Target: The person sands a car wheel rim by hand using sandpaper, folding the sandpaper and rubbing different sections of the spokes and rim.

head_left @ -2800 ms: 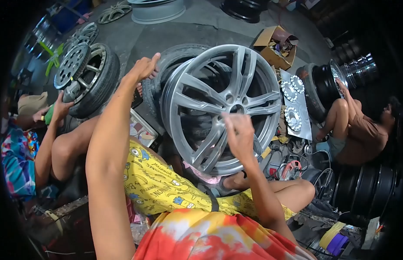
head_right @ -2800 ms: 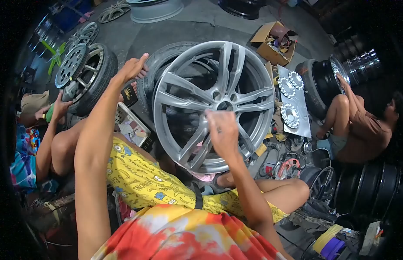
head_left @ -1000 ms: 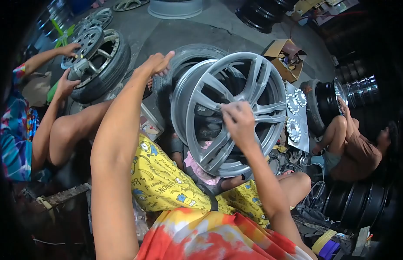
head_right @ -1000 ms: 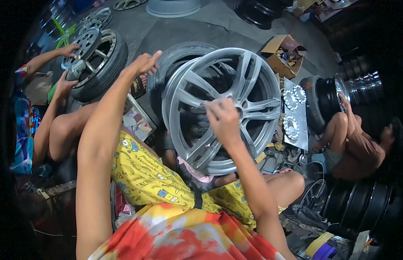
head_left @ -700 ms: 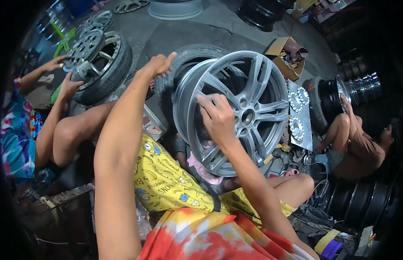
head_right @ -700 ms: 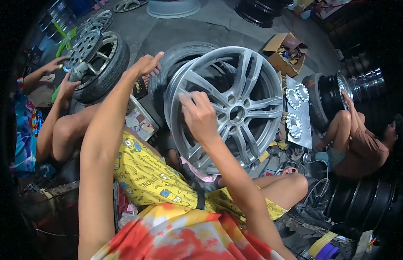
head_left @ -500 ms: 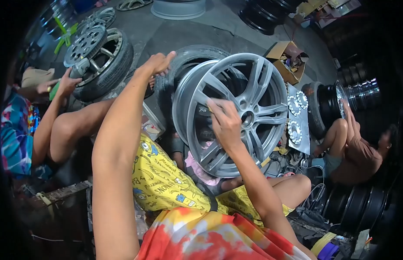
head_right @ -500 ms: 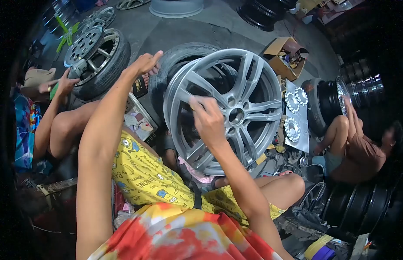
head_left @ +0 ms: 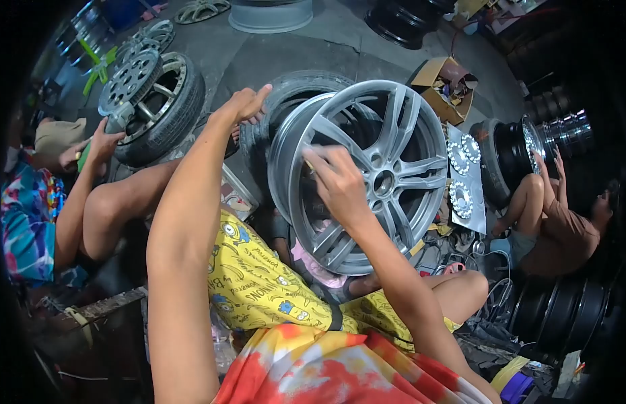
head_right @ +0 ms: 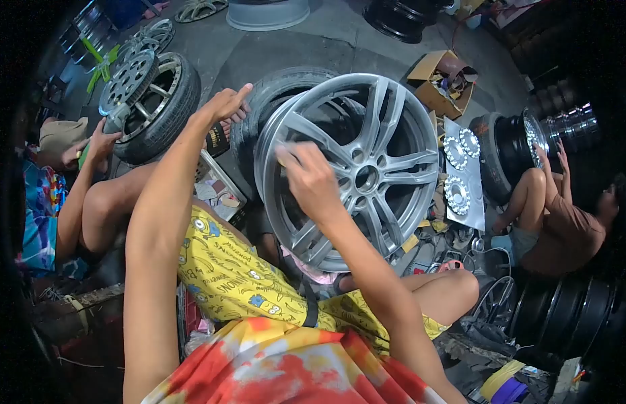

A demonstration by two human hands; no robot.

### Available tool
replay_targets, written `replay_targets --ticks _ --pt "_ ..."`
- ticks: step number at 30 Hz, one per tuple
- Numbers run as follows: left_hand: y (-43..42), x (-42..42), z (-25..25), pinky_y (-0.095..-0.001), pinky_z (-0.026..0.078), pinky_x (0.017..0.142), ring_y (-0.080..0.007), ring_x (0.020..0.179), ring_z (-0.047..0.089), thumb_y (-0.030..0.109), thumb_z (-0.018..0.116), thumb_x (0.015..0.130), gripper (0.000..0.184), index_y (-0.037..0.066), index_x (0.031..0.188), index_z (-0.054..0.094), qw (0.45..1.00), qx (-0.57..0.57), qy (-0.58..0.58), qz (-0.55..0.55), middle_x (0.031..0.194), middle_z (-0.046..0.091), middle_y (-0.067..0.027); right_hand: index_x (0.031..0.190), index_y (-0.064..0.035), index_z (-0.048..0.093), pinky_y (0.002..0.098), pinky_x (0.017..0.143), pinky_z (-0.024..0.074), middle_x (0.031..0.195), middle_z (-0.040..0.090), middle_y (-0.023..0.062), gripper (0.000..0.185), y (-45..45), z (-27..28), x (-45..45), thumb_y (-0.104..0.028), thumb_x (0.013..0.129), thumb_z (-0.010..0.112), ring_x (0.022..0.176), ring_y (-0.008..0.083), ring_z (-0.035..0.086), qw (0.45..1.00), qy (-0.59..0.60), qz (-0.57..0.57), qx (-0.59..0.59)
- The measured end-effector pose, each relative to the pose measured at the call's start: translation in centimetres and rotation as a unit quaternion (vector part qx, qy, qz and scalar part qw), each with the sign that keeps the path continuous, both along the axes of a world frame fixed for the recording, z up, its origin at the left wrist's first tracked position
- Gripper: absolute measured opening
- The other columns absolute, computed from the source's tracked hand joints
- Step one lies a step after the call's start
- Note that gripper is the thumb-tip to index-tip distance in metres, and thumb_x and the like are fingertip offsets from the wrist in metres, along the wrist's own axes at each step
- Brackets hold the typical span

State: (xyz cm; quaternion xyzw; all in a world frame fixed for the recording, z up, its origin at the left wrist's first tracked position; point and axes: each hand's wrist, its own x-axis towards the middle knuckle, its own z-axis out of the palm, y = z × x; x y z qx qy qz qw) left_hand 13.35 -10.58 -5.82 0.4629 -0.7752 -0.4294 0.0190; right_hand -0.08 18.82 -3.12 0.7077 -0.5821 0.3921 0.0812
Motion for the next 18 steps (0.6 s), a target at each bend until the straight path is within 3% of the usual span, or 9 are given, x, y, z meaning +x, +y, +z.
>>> replay_targets --ticks 3,9,11,14,18 --pt "0.2 0.2 -0.2 -0.0385 0.058 0.072 -0.0271 0.08 0.074 0.069 0.034 0.103 0.086 -0.006 0.104 0.075 1.0 0.005 0.014 0.011 0.093 0.076 -0.018 0.118 -0.0037 0.072 0.0421 0.088 0.0549 0.107 0.069 0.0117 0.044 3.7 -1.8 -2.5 0.011 0.077 0.07 0.101 0.0317 0.066 0.999 -0.01 -0.037 0.021" --pt "-0.1 0.4 -0.5 -0.0381 0.058 0.072 -0.0265 0.083 0.074 0.071 0.035 0.102 0.086 -0.004 0.108 0.076 0.999 0.025 -0.02 0.01 0.096 0.077 -0.0171 0.113 -0.0034 0.074 0.0386 0.085 0.0566 0.105 0.07 0.0103 0.04 -0.1 -0.4 1.9 0.01 0.075 0.07 0.098 0.0307 0.068 0.999 -0.021 -0.031 0.001" --pt "-0.3 0.0 -0.1 -0.0381 0.058 0.072 -0.0266 0.083 0.074 0.071 0.036 0.102 0.086 -0.004 0.108 0.076 1.0 0.016 0.0 0.006 0.096 0.077 -0.0171 0.109 -0.0012 0.072 0.04 0.085 0.0559 0.107 0.069 0.0127 0.03 1.5 -2.0 0.2 0.005 0.08 0.068 0.096 0.0313 0.066 0.999 -0.009 -0.019 -0.031" --pt "0.2 0.4 0.3 -0.0386 0.058 0.073 -0.027 0.083 0.074 0.071 0.036 0.102 0.086 -0.005 0.109 0.076 0.999 0.018 0.024 0.02 0.096 0.077 -0.0173 0.11 -0.0019 0.073 0.0426 0.083 0.0546 0.1 0.069 0.0119 0.032 5.3 -2.3 -5.8 0.006 0.08 0.068 0.094 0.0322 0.066 0.993 -0.01 -0.105 0.051" --pt "-0.5 1.4 -0.9 -0.0396 0.059 0.074 -0.0273 0.083 0.074 0.07 0.036 0.102 0.086 -0.005 0.108 0.076 0.999 0.025 0.005 0.021 0.096 0.077 -0.0172 0.11 -0.0012 0.074 0.0421 0.081 0.0531 0.095 0.067 0.0133 0.033 4.7 -0.4 -6.3 0.009 0.079 0.069 0.09 0.0317 0.065 0.992 -0.016 -0.127 -0.002"
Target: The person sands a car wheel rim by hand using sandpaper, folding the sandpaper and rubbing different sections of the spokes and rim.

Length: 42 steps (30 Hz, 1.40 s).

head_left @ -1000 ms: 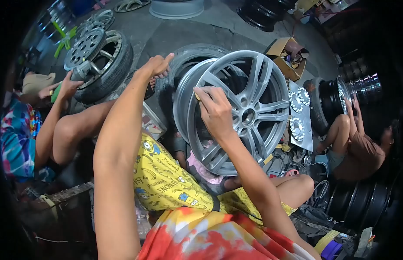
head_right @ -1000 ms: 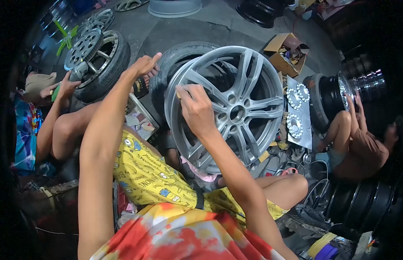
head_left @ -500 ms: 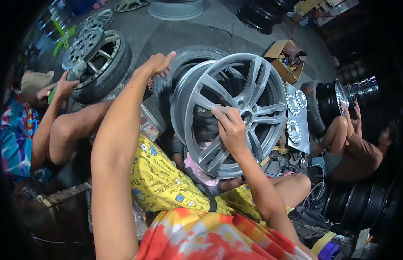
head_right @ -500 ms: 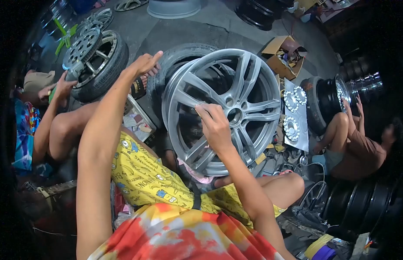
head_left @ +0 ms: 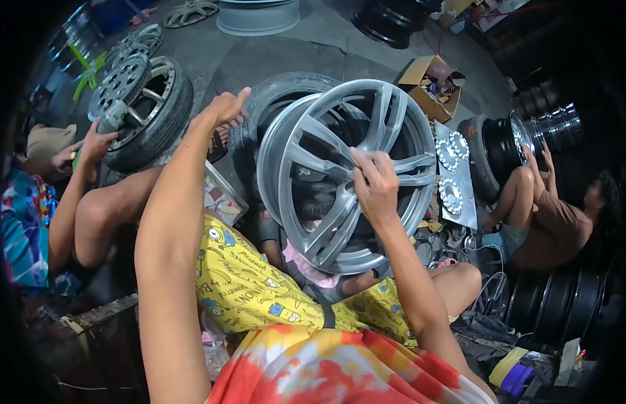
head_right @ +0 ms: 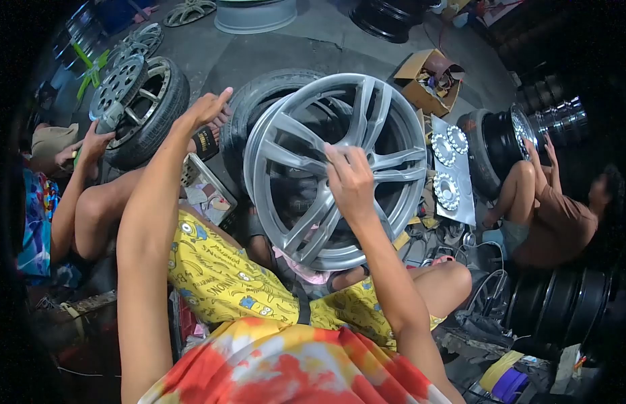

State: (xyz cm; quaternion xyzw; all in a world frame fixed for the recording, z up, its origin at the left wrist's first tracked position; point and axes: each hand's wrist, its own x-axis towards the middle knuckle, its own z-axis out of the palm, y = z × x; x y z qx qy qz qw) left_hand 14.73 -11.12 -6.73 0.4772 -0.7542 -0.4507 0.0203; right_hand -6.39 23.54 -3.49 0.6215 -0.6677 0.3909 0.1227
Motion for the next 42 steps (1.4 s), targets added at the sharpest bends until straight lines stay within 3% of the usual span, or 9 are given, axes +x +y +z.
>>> replay_targets --ticks 5,7,18,21,29,33,36,40,42 --pt "0.0 0.1 0.2 -0.0402 0.059 0.074 -0.0276 0.082 0.074 0.07 0.035 0.103 0.086 -0.006 0.108 0.076 1.0 0.0 -0.005 0.011 0.097 0.076 -0.0175 0.11 0.0009 0.074 0.0414 0.076 0.051 0.089 0.061 0.0123 0.031 -2.8 -1.7 1.1 0.004 0.079 0.074 0.083 0.0304 0.062 1.0 0.028 0.008 -0.01" --pt "0.7 -0.5 1.0 -0.0377 0.058 0.07 -0.028 0.077 0.073 0.07 0.038 0.103 0.088 -0.011 0.105 0.074 0.999 0.002 0.033 0.004 0.093 0.074 -0.0221 0.109 0.0011 0.074 0.0419 0.076 0.051 0.09 0.061 0.012 0.029 -3.1 -1.7 1.5 0.003 0.08 0.074 0.084 0.0301 0.062 0.999 0.03 0.0 -0.015" --pt "0.3 -1.1 0.6 -0.0395 0.059 0.077 -0.0293 0.082 0.074 0.069 0.039 0.102 0.083 -0.007 0.107 0.074 1.0 0.003 -0.005 -0.005 0.095 0.076 -0.0195 0.101 -0.0011 0.073 0.0409 0.067 0.0518 0.083 0.059 0.0123 0.024 -4.1 -2.0 1.9 -0.003 0.078 0.079 0.071 0.0307 0.064 1.0 0.006 -0.006 -0.014" --pt "0.3 -1.3 1.0 -0.0383 0.058 0.072 -0.0278 0.077 0.072 0.07 0.04 0.103 0.086 -0.008 0.105 0.075 1.0 -0.013 0.019 -0.003 0.091 0.074 -0.0204 0.1 -0.0014 0.073 0.0397 0.065 0.0514 0.083 0.059 0.0125 0.021 -3.0 -2.2 2.5 -0.002 0.08 0.078 0.07 0.0305 0.063 0.998 -0.044 -0.029 -0.016" --pt "0.8 -1.2 1.2 -0.0349 0.058 0.069 -0.0252 0.079 0.073 0.07 0.039 0.103 0.085 -0.006 0.105 0.076 1.0 -0.003 0.006 -0.008 0.089 0.074 -0.0176 0.098 -0.0023 0.072 0.0393 0.065 0.0515 0.083 0.06 0.0105 0.017 -3.5 -2.4 1.6 -0.002 0.082 0.076 0.072 0.0282 0.064 1.0 -0.007 -0.009 -0.029" --pt "0.9 -1.0 1.1 -0.0389 0.058 0.074 -0.0279 0.085 0.074 0.067 0.038 0.104 0.082 -0.006 0.108 0.074 1.0 0.015 -0.014 -0.002 0.098 0.076 -0.0186 0.097 -0.0012 0.069 0.0417 0.066 0.0522 0.083 0.057 0.0112 0.021 -4.3 -2.4 1.2 -0.003 0.079 0.078 0.073 0.0302 0.063 0.999 0.035 0.0 -0.022" --pt "0.6 -0.8 1.0 -0.0413 0.058 0.078 -0.029 0.087 0.075 0.068 0.036 0.103 0.083 -0.005 0.11 0.075 1.0 0.002 -0.025 -0.014 0.102 0.076 -0.0191 0.096 -0.0017 0.069 0.0413 0.064 0.0514 0.083 0.057 0.0113 0.02 -4.0 -2.4 1.7 -0.003 0.078 0.078 0.072 0.0304 0.063 1.0 -0.002 -0.019 -0.023" --pt "0.4 -0.7 0.2 -0.0423 0.058 0.08 -0.0299 0.088 0.075 0.068 0.036 0.103 0.082 -0.005 0.112 0.075 0.999 -0.003 -0.028 -0.023 0.103 0.077 -0.0191 0.097 -0.0022 0.069 0.0422 0.064 0.0517 0.083 0.057 0.0117 0.021 -4.2 -2.2 1.5 -0.003 0.078 0.078 0.073 0.0317 0.064 0.999 -0.019 -0.022 -0.021" --pt "0.4 -0.3 0.2 -0.0387 0.059 0.077 -0.0303 0.083 0.074 0.071 0.039 0.102 0.087 -0.008 0.107 0.075 1.0 0.0 -0.006 -0.004 0.095 0.074 -0.0219 0.098 -0.0021 0.069 0.0423 0.065 0.0521 0.084 0.058 0.0118 0.022 -4.7 -2.1 1.6 -0.003 0.078 0.079 0.074 0.0319 0.065 0.999 -0.006 -0.028 -0.017"
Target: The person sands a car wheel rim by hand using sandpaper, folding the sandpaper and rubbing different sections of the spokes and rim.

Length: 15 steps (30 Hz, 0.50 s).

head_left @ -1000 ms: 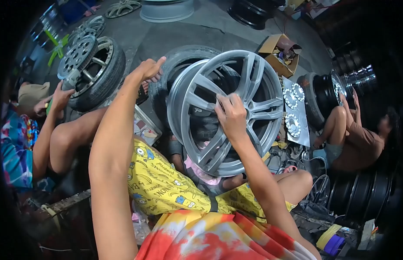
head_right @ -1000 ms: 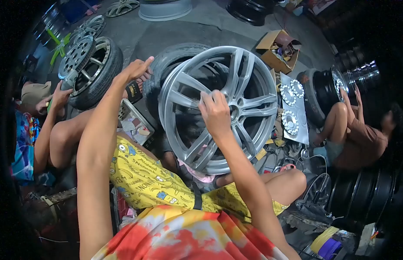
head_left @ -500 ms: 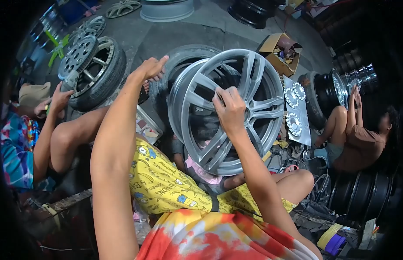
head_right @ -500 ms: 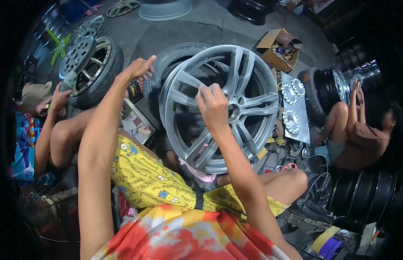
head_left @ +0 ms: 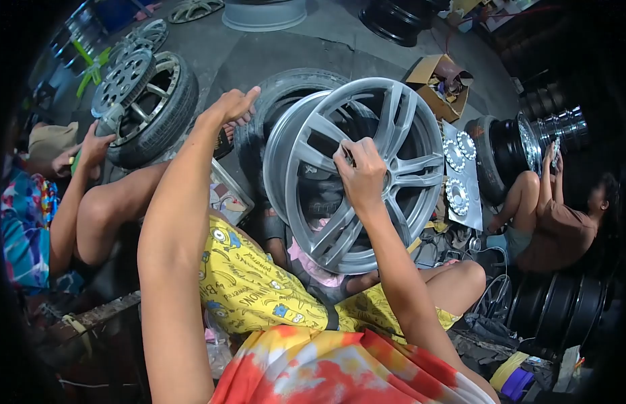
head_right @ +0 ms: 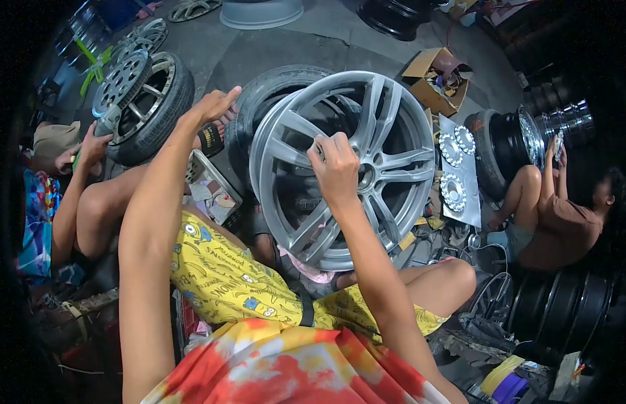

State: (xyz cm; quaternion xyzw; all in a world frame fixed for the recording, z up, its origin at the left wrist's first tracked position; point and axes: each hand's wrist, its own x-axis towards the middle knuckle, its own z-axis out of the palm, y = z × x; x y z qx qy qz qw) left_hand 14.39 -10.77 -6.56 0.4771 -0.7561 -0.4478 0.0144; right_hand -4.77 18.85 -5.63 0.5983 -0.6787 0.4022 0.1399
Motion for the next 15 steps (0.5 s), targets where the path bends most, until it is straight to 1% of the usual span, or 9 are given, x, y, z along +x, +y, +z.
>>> replay_targets --ticks 1,3,5,7,8,11,13,14,15 --pt "0.1 0.1 0.0 -0.0387 0.059 0.077 -0.0303 0.083 0.074 0.071 0.039 0.102 0.087 -0.008 0.107 0.075 1.0 -0.001 -0.001 0.0 0.095 0.074 -0.0219 0.098 -0.0021 0.069 0.0423 0.065 0.0521 0.084 0.058 0.0118 0.022 0.3 -0.2 0.1 -0.003 0.078 0.079 0.074 0.0319 0.065 1.0 -0.001 0.0 -0.001" --pt "0.1 0.0 0.4 -0.0425 0.058 0.08 -0.0297 0.087 0.075 0.068 0.037 0.103 0.082 -0.004 0.112 0.075 1.0 -0.01 -0.019 -0.013 0.101 0.076 -0.0192 0.095 -0.0022 0.068 0.0422 0.064 0.0516 0.084 0.058 0.0116 0.02 1.4 -0.2 0.2 -0.003 0.078 0.078 0.073 0.0314 0.064 1.0 -0.03 0.0 0.002" --pt "-0.2 0.0 0.6 -0.0423 0.058 0.08 -0.0296 0.087 0.075 0.068 0.037 0.103 0.082 -0.004 0.112 0.075 1.0 -0.005 -0.016 -0.003 0.101 0.076 -0.0193 0.095 -0.0023 0.068 0.0424 0.064 0.0513 0.084 0.058 0.0115 0.019 1.3 0.2 0.1 -0.002 0.079 0.078 0.073 0.0313 0.064 0.999 -0.039 0.007 -0.003" --pt "0.2 -0.2 0.2 -0.0422 0.058 0.08 -0.0294 0.086 0.075 0.068 0.037 0.103 0.082 -0.005 0.112 0.075 1.0 0.007 -0.023 0.0 0.1 0.076 -0.0193 0.097 -0.0024 0.069 0.0427 0.065 0.0518 0.083 0.058 0.0115 0.021 0.3 0.3 0.0 -0.001 0.079 0.078 0.073 0.0319 0.064 1.0 -0.009 0.013 -0.013" --pt "0.2 -0.2 0.2 -0.0421 0.058 0.079 -0.0294 0.086 0.075 0.068 0.037 0.103 0.083 -0.005 0.112 0.075 1.0 0.006 -0.019 0.0 0.101 0.076 -0.0192 0.098 -0.0019 0.07 0.0428 0.066 0.0521 0.083 0.058 0.0119 0.022 0.0 0.5 0.3 -0.001 0.078 0.078 0.073 0.0326 0.064 0.999 -0.031 -0.003 -0.008" --pt "0.1 -0.2 0.3 -0.042 0.058 0.078 -0.0293 0.086 0.075 0.069 0.037 0.103 0.083 -0.005 0.113 0.075 1.0 -0.003 -0.01 -0.009 0.1 0.076 -0.0189 0.099 -0.0017 0.07 0.0433 0.067 0.0523 0.084 0.058 0.0125 0.023 1.4 -0.2 0.0 0.0 0.077 0.079 0.074 0.0334 0.064 0.999 -0.04 0.009 -0.01" --pt "-0.1 -0.3 0.2 -0.0421 0.058 0.077 -0.0292 0.086 0.075 0.069 0.037 0.103 0.084 -0.005 0.113 0.075 1.0 -0.005 -0.003 -0.017 0.099 0.076 -0.0187 0.102 -0.0009 0.071 0.0432 0.068 0.0527 0.085 0.06 0.0129 0.025 4.0 -1.5 -1.1 0.0 0.077 0.078 0.076 0.0329 0.065 0.999 -0.031 0.009 0.017" --pt "-0.1 -0.4 0.1 -0.0421 0.058 0.077 -0.029 0.085 0.075 0.069 0.037 0.103 0.084 -0.005 0.112 0.075 1.0 -0.006 -0.006 -0.013 0.098 0.076 -0.0184 0.102 0.0002 0.072 0.0401 0.066 0.0513 0.084 0.062 0.013 0.022 5.4 -2.7 -2.4 0.0 0.08 0.077 0.073 0.0307 0.064 0.998 -0.043 -0.026 0.023" --pt "-0.3 -0.4 0.0 -0.0421 0.058 0.076 -0.0288 0.085 0.075 0.069 0.037 0.103 0.084 -0.005 0.112 0.075 1.0 -0.009 -0.009 -0.01 0.098 0.076 -0.0182 0.101 0.0013 0.073 0.0371 0.065 0.0498 0.084 0.064 0.0131 0.019 6.2 -2.4 -2.5 -0.001 0.083 0.076 0.07 0.0286 0.062 0.996 -0.056 -0.061 0.028"
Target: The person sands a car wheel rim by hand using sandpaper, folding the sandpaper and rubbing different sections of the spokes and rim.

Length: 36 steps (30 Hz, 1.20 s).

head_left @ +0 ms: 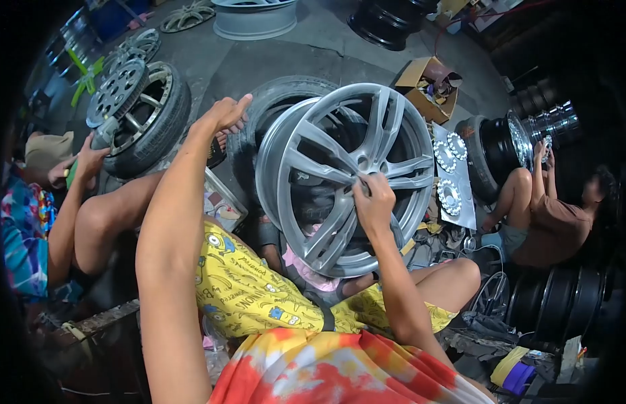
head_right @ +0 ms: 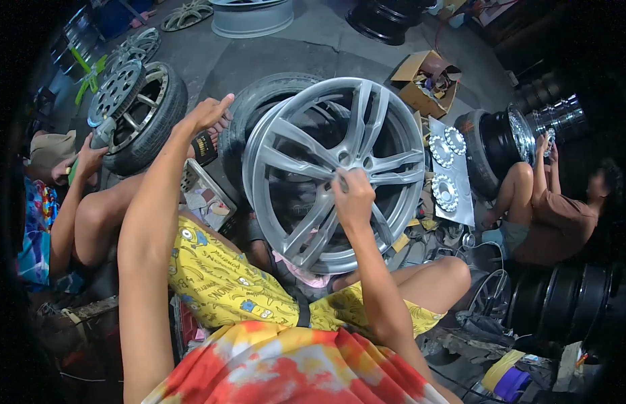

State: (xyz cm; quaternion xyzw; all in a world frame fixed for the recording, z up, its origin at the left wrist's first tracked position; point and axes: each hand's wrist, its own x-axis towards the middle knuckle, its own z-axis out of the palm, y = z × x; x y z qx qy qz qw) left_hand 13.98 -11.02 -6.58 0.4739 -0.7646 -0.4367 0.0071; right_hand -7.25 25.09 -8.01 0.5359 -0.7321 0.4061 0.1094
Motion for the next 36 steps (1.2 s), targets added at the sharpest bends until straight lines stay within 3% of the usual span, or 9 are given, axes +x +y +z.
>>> replay_targets --ticks 4,9,15,20,23,25,28,32,36 --pt "-0.5 0.2 -0.4 -0.0423 0.059 0.077 -0.0291 0.085 0.075 0.07 0.037 0.103 0.085 -0.006 0.111 0.075 1.0 0.01 0.007 -0.003 0.097 0.076 -0.0184 0.11 0.0007 0.075 0.0366 0.07 0.0505 0.088 0.067 0.0154 0.02 0.3 1.3 0.5 -0.001 0.09 0.073 0.075 0.0286 0.065 0.996 -0.071 -0.046 -0.027" --pt "-0.3 0.1 -0.2 -0.0422 0.059 0.077 -0.03 0.083 0.074 0.069 0.037 0.103 0.086 -0.007 0.113 0.075 1.0 0.01 0.002 0.003 0.096 0.076 -0.0195 0.113 -0.0006 0.076 0.041 0.087 0.052 0.099 0.07 0.0144 0.022 -1.4 -1.4 1.6 0.0 0.092 0.07 0.096 0.0323 0.066 0.997 -0.019 -0.057 -0.046" --pt "0.1 -0.7 0.0 -0.041 0.059 0.076 -0.0287 0.081 0.074 0.07 0.037 0.103 0.086 -0.007 0.111 0.075 1.0 -0.002 -0.003 -0.015 0.094 0.076 -0.0199 0.109 -0.0012 0.077 0.042 0.086 0.0527 0.103 0.071 0.0141 0.019 -7.4 4.2 5.4 -0.001 0.091 0.071 0.094 0.0324 0.066 0.992 0.007 0.08 -0.102" --pt "0.9 -1.1 0.9 -0.0402 0.058 0.074 -0.028 0.079 0.074 0.069 0.037 0.103 0.085 -0.008 0.109 0.075 1.0 0.009 0.026 -0.006 0.094 0.076 -0.0194 0.109 0.0011 0.075 0.0443 0.083 0.0537 0.102 0.069 0.0151 0.02 -2.6 0.1 2.4 0.0 0.09 0.07 0.093 0.0342 0.066 0.998 -0.022 -0.038 -0.05" --pt "-0.3 -0.7 -0.5 -0.0394 0.059 0.074 -0.0275 0.079 0.074 0.069 0.037 0.103 0.085 -0.007 0.11 0.075 1.0 0.001 0.008 -0.009 0.094 0.076 -0.0191 0.11 0.0011 0.074 0.045 0.085 0.053 0.103 0.069 0.0151 0.022 -3.6 0.6 2.5 0.0 0.089 0.07 0.096 0.0335 0.066 0.998 -0.021 -0.024 -0.059" --pt "0.1 -0.3 -0.5 -0.0389 0.059 0.074 -0.0272 0.079 0.074 0.069 0.037 0.103 0.085 -0.007 0.11 0.075 1.0 0.002 -0.013 -0.009 0.094 0.076 -0.0189 0.114 0.0001 0.072 0.0455 0.088 0.0516 0.105 0.068 0.0138 0.028 -7.4 2.7 4.1 0.0 0.086 0.071 0.1 0.0328 0.065 0.989 0.049 0.073 -0.119" --pt "0.6 -0.8 0.5 -0.038 0.059 0.074 -0.0265 0.079 0.074 0.068 0.037 0.103 0.084 -0.006 0.109 0.076 1.0 0.019 -0.008 0.004 0.093 0.076 -0.0184 0.116 -0.0026 0.071 0.0442 0.091 0.051 0.11 0.068 0.012 0.034 -10.4 5.7 6.4 0.001 0.082 0.073 0.103 0.0323 0.065 0.988 0.057 0.12 -0.085" --pt "1.9 -1.9 2.0 -0.0382 0.059 0.073 -0.0265 0.077 0.072 0.068 0.038 0.104 0.085 -0.009 0.104 0.074 0.999 0.015 0.044 -0.003 0.09 0.074 -0.0195 0.114 -0.0038 0.074 0.0431 0.089 0.0536 0.111 0.07 0.0112 0.031 -6.4 2.0 2.7 0.003 0.084 0.073 0.1 0.0312 0.066 0.99 0.046 0.089 -0.095" --pt "0.8 -1.3 0.5 -0.0382 0.059 0.071 -0.0267 0.076 0.072 0.068 0.036 0.104 0.085 -0.008 0.105 0.074 1.0 -0.005 0.017 -0.025 0.09 0.074 -0.0193 0.115 -0.0055 0.075 0.0415 0.09 0.0509 0.111 0.07 0.0092 0.029 -6.7 2.4 2.7 -0.005 0.086 0.075 0.103 0.03 0.066 0.994 0.05 0.058 -0.076"
